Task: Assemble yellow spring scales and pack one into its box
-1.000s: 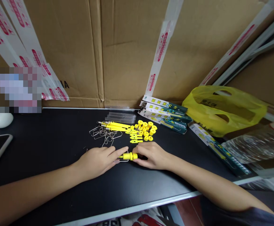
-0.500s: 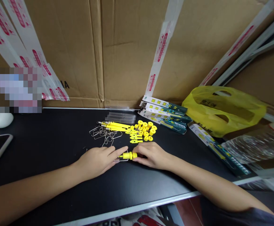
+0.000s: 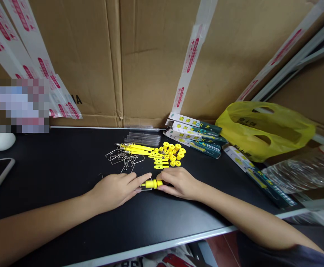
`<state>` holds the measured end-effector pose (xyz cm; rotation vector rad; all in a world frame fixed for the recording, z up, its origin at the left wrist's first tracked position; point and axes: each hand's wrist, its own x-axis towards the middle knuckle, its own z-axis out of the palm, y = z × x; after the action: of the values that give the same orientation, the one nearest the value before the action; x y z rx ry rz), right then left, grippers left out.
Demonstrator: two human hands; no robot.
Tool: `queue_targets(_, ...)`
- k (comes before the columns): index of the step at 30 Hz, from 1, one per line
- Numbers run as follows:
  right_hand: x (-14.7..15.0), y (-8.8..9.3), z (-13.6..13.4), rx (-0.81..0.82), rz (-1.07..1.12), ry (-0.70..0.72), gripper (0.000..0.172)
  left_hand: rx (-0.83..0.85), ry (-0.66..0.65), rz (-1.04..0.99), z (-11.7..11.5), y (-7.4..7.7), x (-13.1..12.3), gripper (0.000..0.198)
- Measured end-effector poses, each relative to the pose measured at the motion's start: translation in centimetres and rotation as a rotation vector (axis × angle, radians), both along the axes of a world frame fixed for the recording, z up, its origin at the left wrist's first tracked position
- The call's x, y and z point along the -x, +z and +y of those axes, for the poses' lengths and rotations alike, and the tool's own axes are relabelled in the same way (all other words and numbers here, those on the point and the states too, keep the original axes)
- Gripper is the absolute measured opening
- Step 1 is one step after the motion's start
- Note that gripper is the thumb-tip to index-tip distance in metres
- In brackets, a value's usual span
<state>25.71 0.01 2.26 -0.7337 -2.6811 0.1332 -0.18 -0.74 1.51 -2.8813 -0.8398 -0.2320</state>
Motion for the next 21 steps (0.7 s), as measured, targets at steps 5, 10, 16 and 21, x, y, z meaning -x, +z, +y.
queue_targets(5,-0.02,-0.2,-0.06,0.004,0.017,-0.003,0.023,0.013,0.003,0.008,0.09,-0.04,-0.06,0.05)
queue_targets(10,-0.15,-0.19,-0.2,0.024,0.024,-0.012,0.025,0.016,0.01,0.017,0.11,0.0,-0.05,0.051)
queue_targets(16,-0.04,0.02,-0.04,0.01,-0.006,0.006,0.03,-0.008,0.005,0.014,0.07,-0.04,-0.06,0.051)
queue_targets(21,-0.18,-0.33,-0.1,-0.001,0.015,-0.003,0.02,-0.011,0.012,-0.003,0.07,-0.13,-0.08,0.05)
